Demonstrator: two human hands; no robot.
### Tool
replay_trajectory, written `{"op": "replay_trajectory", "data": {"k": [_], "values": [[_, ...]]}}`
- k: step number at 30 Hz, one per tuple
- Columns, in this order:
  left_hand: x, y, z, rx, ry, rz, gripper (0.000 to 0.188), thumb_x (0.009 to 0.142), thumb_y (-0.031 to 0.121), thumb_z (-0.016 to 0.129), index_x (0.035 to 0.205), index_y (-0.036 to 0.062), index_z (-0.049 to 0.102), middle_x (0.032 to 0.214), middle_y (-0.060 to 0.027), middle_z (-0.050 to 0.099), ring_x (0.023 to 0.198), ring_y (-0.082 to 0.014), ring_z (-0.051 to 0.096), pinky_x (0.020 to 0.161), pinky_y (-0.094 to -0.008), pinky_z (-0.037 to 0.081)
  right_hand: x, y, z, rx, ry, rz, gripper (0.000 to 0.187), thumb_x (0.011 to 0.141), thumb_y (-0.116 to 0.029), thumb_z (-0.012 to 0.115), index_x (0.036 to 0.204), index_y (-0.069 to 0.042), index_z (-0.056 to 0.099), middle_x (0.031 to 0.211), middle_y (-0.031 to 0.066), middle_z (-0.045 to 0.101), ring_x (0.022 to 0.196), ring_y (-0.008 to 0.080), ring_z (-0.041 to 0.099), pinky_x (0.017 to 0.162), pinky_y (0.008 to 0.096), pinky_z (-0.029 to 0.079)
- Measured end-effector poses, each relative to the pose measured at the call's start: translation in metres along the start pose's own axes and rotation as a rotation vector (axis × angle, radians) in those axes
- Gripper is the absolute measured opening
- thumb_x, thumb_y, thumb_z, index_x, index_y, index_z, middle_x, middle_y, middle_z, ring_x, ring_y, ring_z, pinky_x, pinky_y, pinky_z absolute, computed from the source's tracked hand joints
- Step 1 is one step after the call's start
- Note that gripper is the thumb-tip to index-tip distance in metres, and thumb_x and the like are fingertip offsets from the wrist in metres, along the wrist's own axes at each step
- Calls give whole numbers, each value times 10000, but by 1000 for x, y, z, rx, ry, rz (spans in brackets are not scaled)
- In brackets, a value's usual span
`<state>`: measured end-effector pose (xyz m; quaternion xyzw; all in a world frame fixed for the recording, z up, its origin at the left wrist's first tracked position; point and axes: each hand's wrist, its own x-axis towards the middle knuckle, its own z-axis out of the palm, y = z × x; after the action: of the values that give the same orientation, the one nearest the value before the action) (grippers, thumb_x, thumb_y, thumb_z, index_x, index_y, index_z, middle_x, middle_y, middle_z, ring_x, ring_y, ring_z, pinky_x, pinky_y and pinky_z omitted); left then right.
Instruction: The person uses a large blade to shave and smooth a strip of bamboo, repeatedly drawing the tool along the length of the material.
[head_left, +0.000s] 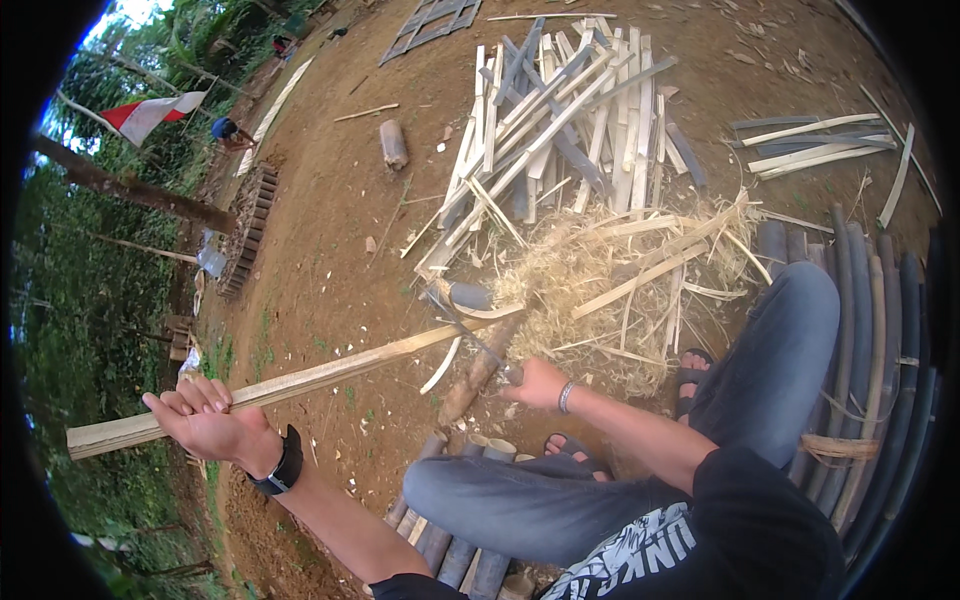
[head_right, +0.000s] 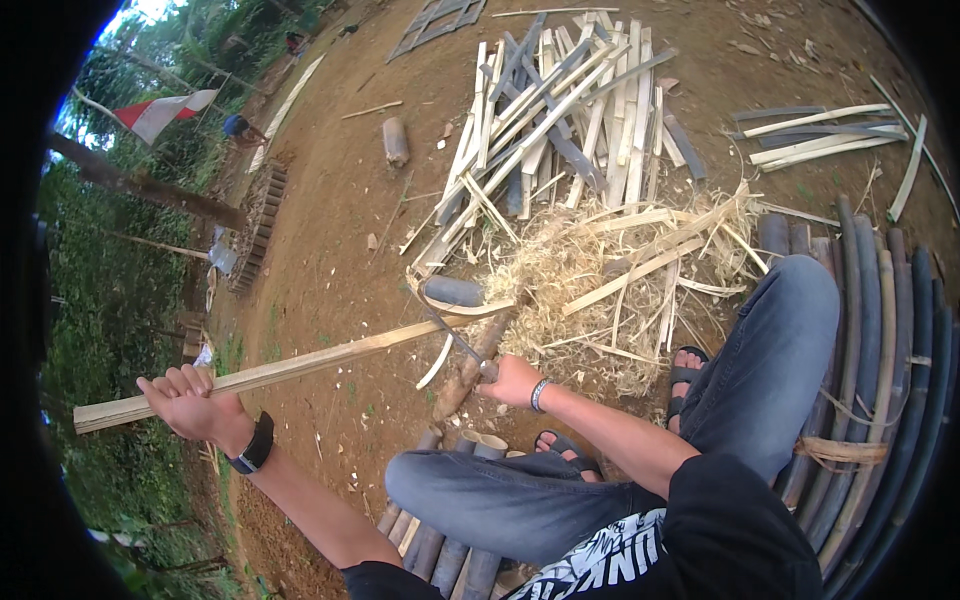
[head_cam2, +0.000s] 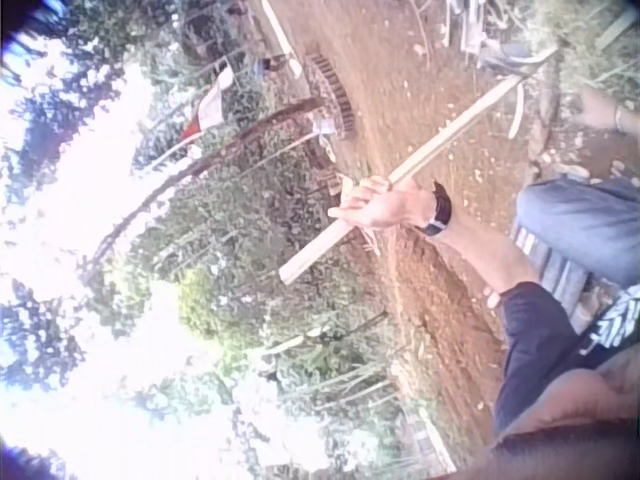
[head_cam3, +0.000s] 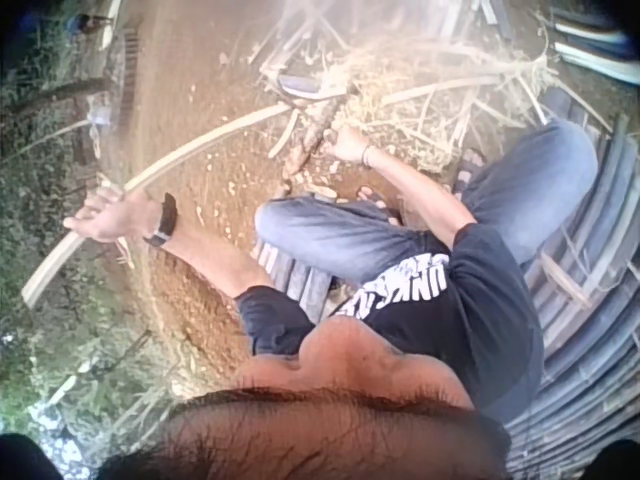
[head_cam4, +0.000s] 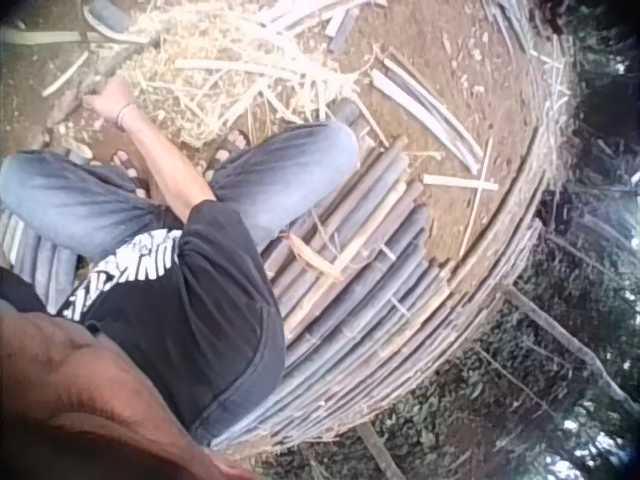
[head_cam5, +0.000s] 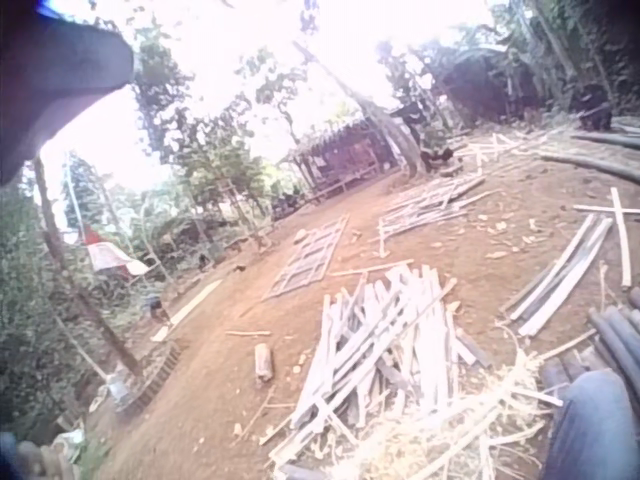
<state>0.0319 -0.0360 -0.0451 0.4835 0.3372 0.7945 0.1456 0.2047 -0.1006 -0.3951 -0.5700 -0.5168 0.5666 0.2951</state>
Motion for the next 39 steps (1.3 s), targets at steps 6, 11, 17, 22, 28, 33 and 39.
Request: {"op": "replay_trajectory", "data": {"k": [6, 11, 17, 22, 28, 33, 39], "values": [[5, -12, 19, 32, 38, 11, 379, 1003, 298, 386, 669, 156, 275, 534, 33, 225, 452, -70, 202, 407, -233, 178, 11, 38, 19, 65, 84, 41, 392, 720, -302, 696, 697, 83, 625, 615, 236, 612, 608, 332, 641, 591, 391, 500], [2, -13, 32, 10, -13, 21, 364, 996, 275, 400, 677, 151, 275, 540, 31, 205, 455, -72, 203, 415, -236, 179, 19, 51, 23, -45, 91, 145, 324, 755, -260, 675, 652, 39, 603, 543, 149, 579, 526, 249, 606, 507, 365, 460], [3, -11, 43, 35, -43, 35, 373, 998, 261, 390, 667, 148, 261, 538, 30, 189, 453, -79, 185, 421, -240, 173, -18, -42, 7, 147, -7, -214, 257, 801, -244, 642, 742, 6, 638, 594, 166, 610, 555, 286, 604, 582, 394, 472], [-4, -8, 65, 50, -42, 13, 381, 1002, 264, 378, 660, 151, 252, 536, 31, 187, 451, -81, 186, 419, -244, 170, 45, 115, 15, 44, 147, 194, 256, 720, -170, 643, 692, 84, 635, 609, 220, 616, 594, 280, 659, 531, 364, 499], [7, -21, 55, 97, -43, -4, 394, 1003, 294, 347, 640, 171, 258, 513, 31, 203, 424, -78, 200, 402, -234, 173, -1, -34, 10, 136, 45, -375, 272, 761, -227, 633, 798, 42, 649, 608, 191, 619, 492, 234, 586, 517, 370, 497], [-6, -16, 77, 51, -68, -3, 394, 1001, 277, 328, 627, 176, 255, 511, 30, 208, 416, -76, 201, 384, -225, 176, 50, 106, 13, 98, 62, 232, 169, 767, -176, 619, 757, -14, 663, 655, 182, 647, 581, 268, 642, 578, 350, 513], [1, -16, 69, 75, -112, 63, 385, 1002, 229, 345, 637, 145, 260, 516, 21, 210, 416, -77, 193, 373, -220, 153, 21, 11, 9, 217, -12, -22, 248, 764, -214, 654, 743, 33, 649, 696, 217, 656, 641, 299, 665, 625, 364, 520]]}}
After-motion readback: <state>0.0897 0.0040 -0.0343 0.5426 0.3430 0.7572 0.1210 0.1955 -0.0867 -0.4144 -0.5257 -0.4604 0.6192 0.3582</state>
